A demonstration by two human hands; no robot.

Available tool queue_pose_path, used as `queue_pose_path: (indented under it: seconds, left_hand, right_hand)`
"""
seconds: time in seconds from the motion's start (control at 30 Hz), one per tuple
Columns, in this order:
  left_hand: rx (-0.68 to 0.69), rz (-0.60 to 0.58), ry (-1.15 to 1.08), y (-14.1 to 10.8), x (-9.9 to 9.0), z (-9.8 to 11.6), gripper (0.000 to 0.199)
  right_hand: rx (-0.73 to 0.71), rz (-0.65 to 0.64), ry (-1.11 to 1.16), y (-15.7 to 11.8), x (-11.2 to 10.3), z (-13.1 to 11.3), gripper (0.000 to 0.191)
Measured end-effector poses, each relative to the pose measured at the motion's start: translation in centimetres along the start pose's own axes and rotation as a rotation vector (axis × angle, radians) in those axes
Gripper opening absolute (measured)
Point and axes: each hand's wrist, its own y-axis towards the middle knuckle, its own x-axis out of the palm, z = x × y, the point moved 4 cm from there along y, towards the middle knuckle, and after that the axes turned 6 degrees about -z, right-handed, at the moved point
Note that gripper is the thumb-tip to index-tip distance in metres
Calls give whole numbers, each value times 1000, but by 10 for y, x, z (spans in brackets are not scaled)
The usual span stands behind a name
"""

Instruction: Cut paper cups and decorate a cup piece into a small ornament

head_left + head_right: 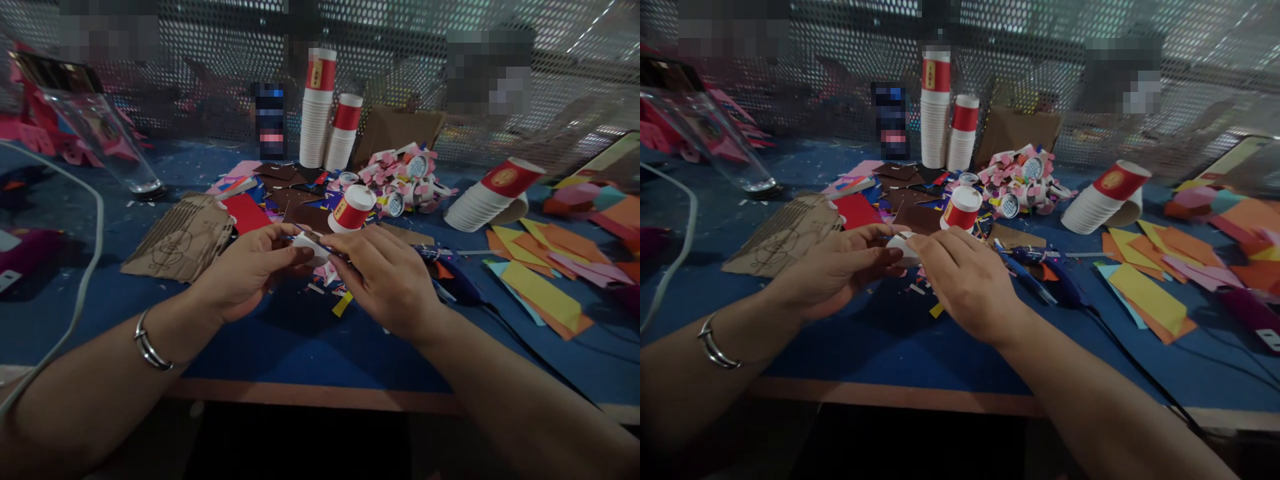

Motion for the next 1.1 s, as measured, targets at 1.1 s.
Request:
queue_pose_path:
  seconds: [1.1]
  left_hand:
    - [130,10,-16,1,1,4,30]
  right_hand:
    - [240,-24,327,1,3,17,14]
